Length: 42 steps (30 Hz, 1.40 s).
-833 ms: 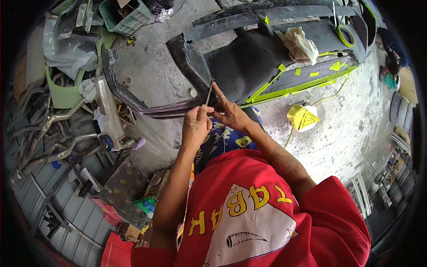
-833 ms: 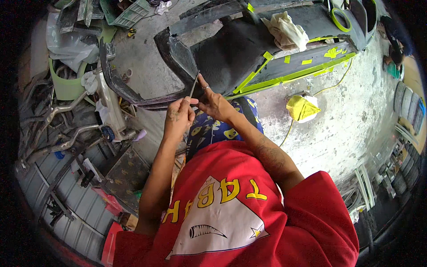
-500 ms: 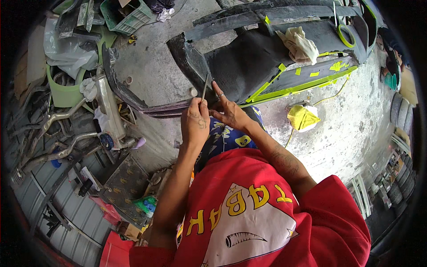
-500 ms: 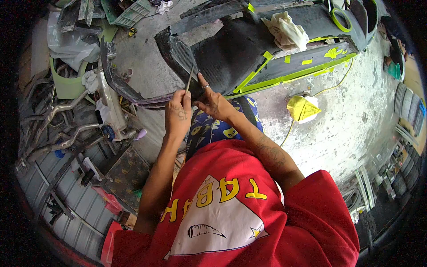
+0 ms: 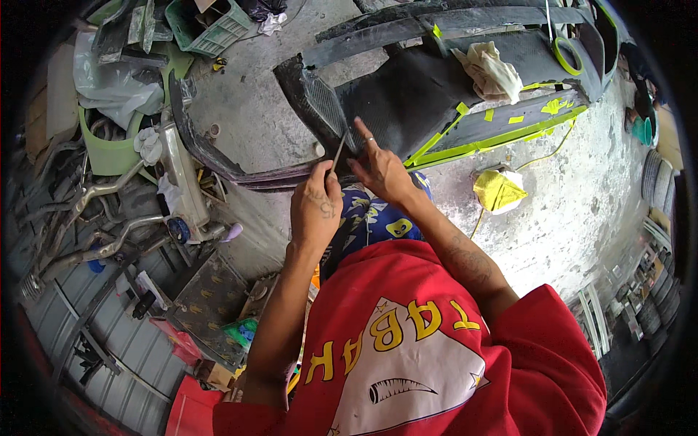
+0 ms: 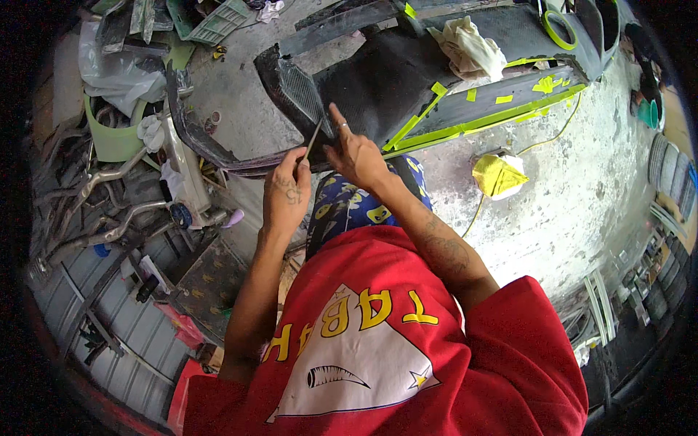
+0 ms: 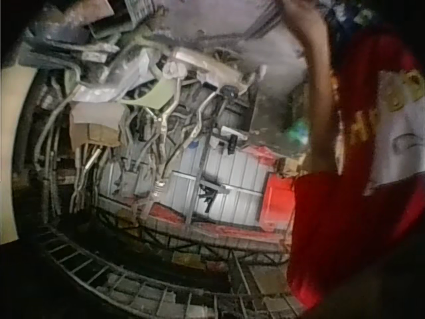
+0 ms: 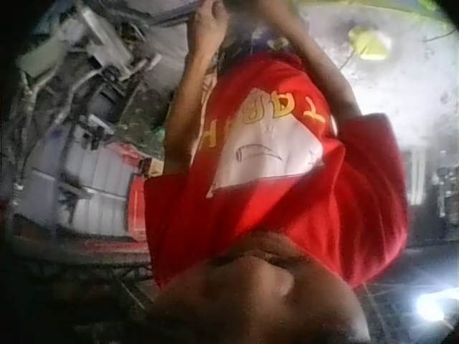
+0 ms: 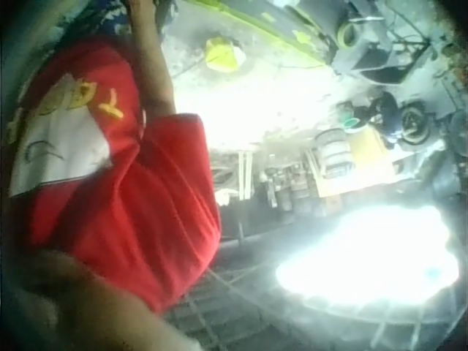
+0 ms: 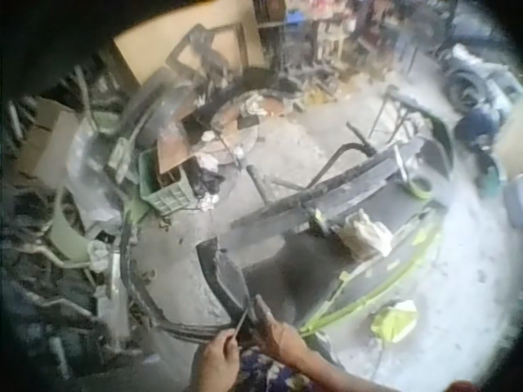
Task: The person uses a small metal blade to carefully trim and smooth the edges of a carbon fiber panel mounted on a stand. They repeatedly wipe the surface with a cloth to remove debris and inspect the edges, then briefly handle a roll of green tape before returning to trimming.
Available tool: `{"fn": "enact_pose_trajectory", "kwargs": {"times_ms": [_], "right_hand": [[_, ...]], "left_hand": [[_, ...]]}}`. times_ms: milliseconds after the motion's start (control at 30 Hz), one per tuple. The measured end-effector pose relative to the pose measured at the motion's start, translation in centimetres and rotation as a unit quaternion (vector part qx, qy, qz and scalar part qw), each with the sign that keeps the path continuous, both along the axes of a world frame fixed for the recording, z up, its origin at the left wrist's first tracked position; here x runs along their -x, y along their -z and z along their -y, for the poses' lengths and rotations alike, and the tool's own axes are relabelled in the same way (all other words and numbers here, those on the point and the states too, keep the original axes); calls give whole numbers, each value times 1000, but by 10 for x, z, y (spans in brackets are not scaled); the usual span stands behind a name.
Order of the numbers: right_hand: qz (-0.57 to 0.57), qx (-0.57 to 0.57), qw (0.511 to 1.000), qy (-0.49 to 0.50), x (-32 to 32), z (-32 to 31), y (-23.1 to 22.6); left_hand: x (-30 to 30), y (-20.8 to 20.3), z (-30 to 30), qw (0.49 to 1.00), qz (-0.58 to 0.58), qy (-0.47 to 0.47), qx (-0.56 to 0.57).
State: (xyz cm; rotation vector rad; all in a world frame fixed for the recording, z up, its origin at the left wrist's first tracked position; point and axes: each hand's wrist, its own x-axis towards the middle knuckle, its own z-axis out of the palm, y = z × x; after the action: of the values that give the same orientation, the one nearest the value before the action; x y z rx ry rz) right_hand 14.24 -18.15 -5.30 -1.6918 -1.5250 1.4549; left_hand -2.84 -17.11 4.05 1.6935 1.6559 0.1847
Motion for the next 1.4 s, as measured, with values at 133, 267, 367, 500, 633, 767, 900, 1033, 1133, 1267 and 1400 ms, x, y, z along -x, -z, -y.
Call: {"fn": "enact_pose_trajectory", "kwargs": {"times_ms": [133,267,367,500,633,767,900,1033,1133,1267,1400], "right_hand": [[-85,-28,996,-16,4,16,10],[-89,-11,996,-20,3,18,9],[-88,3,996,-29,1,15,5],[-98,37,994,-32,-1,14,2],[-97,14,995,-32,0,14,3],[-76,7,996,-40,4,14,5],[-65,9,996,-52,2,14,9],[-23,-9,998,-62,3,16,3],[6,-12,998,-61,9,17,3],[34,-4,997,-67,8,18,10],[48,-3,996,-81,8,14,4]], "left_hand": [[-2,4,1,999,19,2,-26],[-3,4,0,999,41,-15,12],[-4,2,-1,996,61,-40,45],[-4,-2,-3,995,60,-46,69],[-5,-1,-5,996,53,-38,60],[-4,18,2,997,40,5,-64],[-12,6,-10,997,46,-47,44],[-2,11,-14,970,115,-144,157],[-7,24,3,994,75,-17,-73],[-17,19,2,980,116,-149,65],[-16,21,10,997,48,-36,-48]]}}
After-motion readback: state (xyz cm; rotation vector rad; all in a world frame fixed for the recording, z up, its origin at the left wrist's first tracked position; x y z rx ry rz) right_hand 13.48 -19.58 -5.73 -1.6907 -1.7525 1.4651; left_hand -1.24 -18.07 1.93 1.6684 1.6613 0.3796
